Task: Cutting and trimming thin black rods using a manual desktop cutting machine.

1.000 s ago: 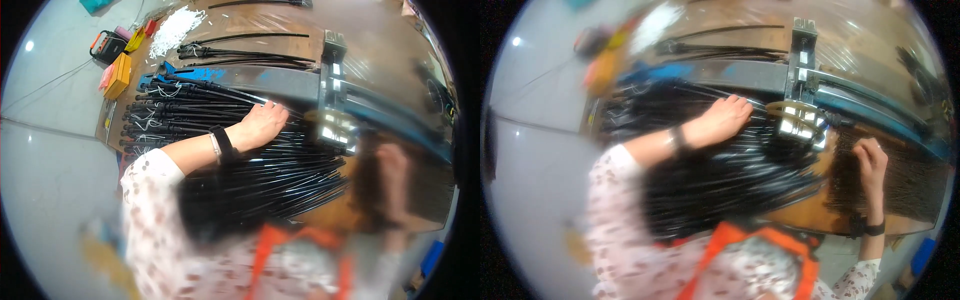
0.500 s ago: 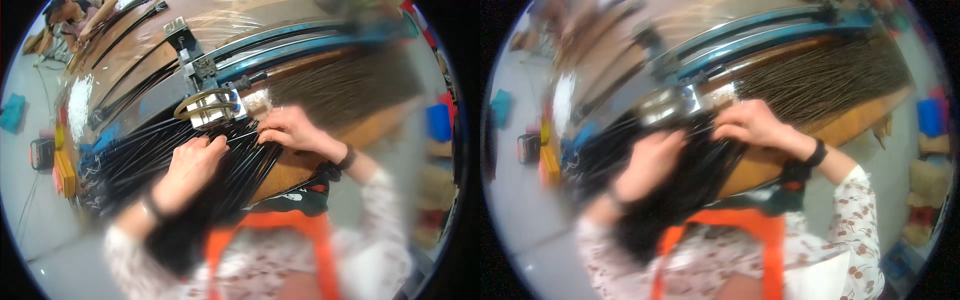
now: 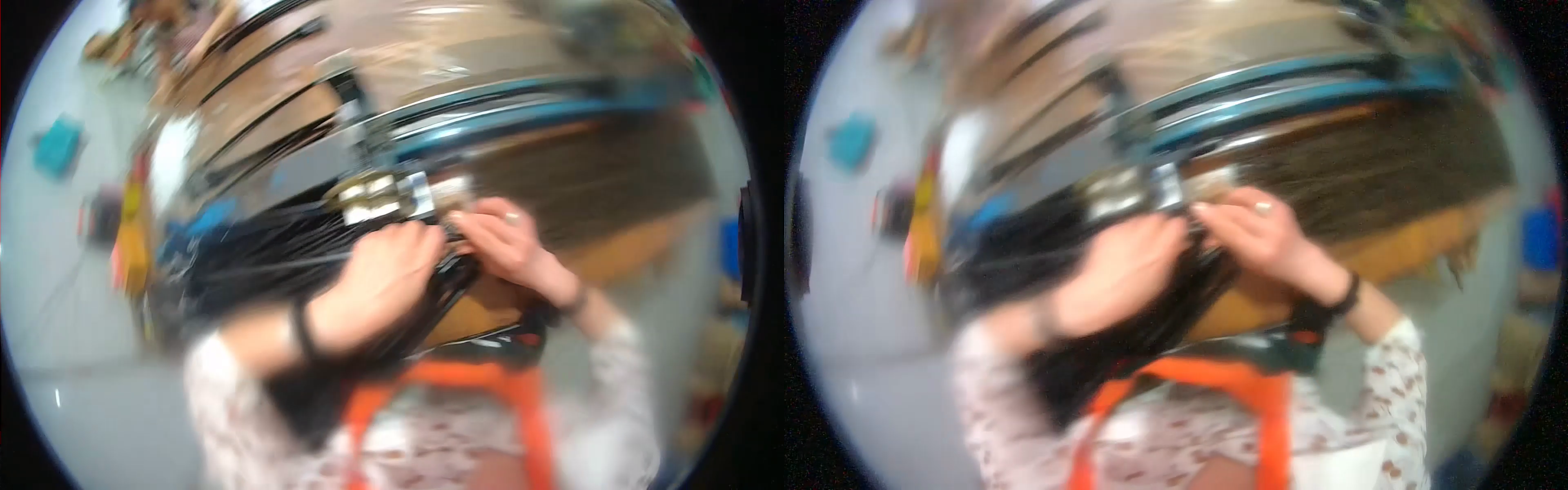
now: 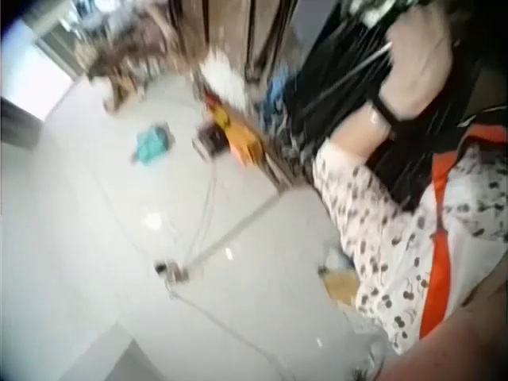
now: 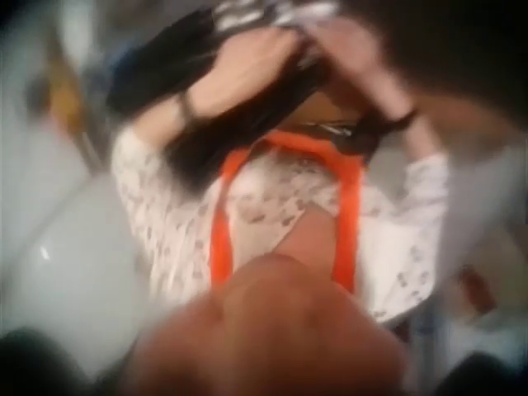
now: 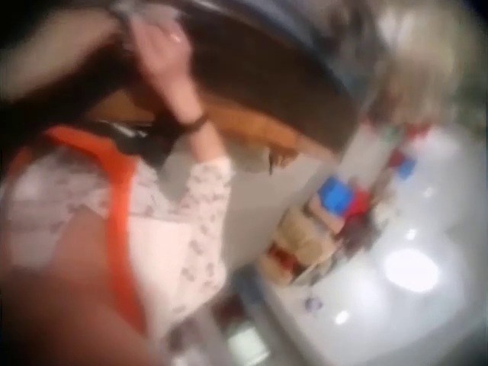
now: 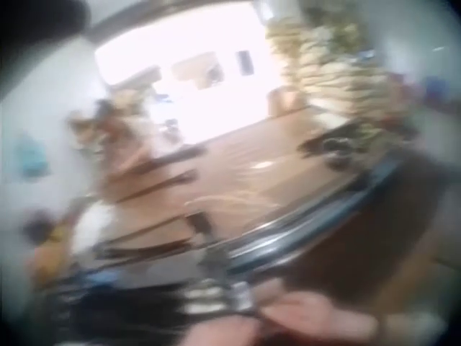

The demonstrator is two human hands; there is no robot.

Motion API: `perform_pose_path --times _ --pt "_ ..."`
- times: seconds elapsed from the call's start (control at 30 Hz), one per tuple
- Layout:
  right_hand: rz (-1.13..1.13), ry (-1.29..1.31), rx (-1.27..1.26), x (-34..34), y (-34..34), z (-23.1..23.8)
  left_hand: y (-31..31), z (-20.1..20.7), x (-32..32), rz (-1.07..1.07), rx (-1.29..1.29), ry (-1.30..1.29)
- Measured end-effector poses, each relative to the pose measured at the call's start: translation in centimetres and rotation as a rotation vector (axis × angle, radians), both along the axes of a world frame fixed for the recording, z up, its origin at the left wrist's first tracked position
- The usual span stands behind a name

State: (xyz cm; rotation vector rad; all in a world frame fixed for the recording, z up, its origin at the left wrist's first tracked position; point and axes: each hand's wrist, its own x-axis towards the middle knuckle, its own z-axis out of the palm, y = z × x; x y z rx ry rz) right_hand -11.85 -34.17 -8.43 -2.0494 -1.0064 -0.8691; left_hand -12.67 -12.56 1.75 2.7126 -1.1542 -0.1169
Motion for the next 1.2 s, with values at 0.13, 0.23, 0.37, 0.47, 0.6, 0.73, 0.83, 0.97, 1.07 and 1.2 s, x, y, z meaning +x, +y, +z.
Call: perform_pose_path --times 0.13,0.23,0.37,0.47,0.6,0.73,0.83,0.97,1.07,1.2 --pt "-0.149 -0.208 -0.011 6.3 -6.3 0.6 0.8 5.0 1.7 0.0 0.083 -0.309" --pt "-0.546 0.192 -0.093 5.9 -9.9 -0.4 1.9 7.2 5.7 -0.051 0.103 -0.423" --pt "-0.261 0.046 0.003 5.4 -8.7 5.1 -2.1 7.0 8.4 -0.149 0.211 -0.381" --pt "-0.687 0.476 -0.008 6.6 -14.5 1.9 -0.7 7.1 8.9 -0.134 0.169 -0.42" --pt "-0.34 0.253 0.011 4.9 -6.9 5.3 -1.3 5.2 9.3 -0.173 0.187 -0.279" --pt "-0.009 0.165 0.168 6.3 -10.7 6.0 1.4 6.6 10.3 -0.044 0.082 -0.452" --pt "-0.108 0.125 0.117 5.4 -6.3 5.1 0.2 6.6 8.7 -0.106 0.136 -0.404" --pt "-0.165 -0.039 0.18 6.4 -6.7 5.1 2.9 7.7 7.6 -0.023 0.102 -0.483" --pt "-0.26 -0.062 0.092 6.2 -4.5 5.3 3.7 7.6 7.0 0.056 0.037 -0.507" --pt "-0.14 -0.062 0.212 7.0 -2.7 5.3 4.4 7.4 5.5 0.042 0.079 -0.552"
